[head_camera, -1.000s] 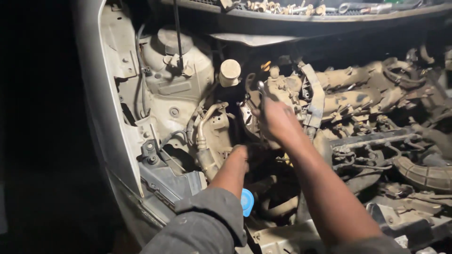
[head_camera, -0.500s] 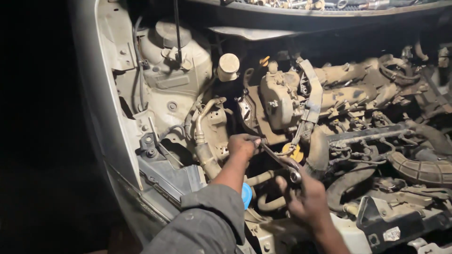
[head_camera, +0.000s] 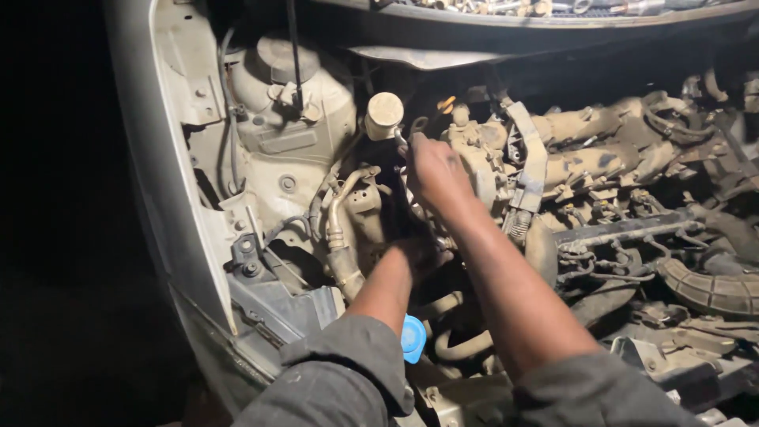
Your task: The person uses a wrench to loosen and remove bolts from a component within the engine bay of a vehicle.
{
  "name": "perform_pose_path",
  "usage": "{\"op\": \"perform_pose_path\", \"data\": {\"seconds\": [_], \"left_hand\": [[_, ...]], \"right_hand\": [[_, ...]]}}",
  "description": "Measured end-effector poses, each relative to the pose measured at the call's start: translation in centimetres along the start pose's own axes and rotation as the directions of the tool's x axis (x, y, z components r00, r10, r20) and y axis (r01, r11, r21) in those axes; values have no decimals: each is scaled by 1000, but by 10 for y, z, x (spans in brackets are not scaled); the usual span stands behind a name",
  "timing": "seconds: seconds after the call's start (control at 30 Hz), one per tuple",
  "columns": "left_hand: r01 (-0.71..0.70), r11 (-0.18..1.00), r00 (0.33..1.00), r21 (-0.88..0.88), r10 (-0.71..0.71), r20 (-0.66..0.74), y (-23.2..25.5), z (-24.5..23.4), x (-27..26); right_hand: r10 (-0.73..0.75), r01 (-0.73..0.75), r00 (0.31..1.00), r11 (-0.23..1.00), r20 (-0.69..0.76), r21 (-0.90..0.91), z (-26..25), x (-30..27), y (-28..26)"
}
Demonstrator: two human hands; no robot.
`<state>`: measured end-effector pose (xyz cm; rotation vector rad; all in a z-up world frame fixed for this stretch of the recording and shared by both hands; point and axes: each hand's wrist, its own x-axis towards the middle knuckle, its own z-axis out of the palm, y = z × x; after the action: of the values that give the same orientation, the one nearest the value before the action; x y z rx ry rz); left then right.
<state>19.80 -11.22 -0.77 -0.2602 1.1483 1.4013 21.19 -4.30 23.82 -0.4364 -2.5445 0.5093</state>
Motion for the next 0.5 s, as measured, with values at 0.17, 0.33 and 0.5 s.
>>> {"op": "perform_pose_path", "data": {"seconds": [0.17,0.33,0.5], "left_hand": [[-85,996,994,35,87,-64,3,-8,-21],[-245,892,938,379,317,-141,16,17,-69],[-290,882,935,371,344,-88,17,16,-64]], "right_hand": [[-52,61,992,995,-116,78,-20,-47,-29],[-121,117,970,993,-212,-35,-83,-155,-36],[151,-143,958,988,-246,49,-72,-196,-54]]}}
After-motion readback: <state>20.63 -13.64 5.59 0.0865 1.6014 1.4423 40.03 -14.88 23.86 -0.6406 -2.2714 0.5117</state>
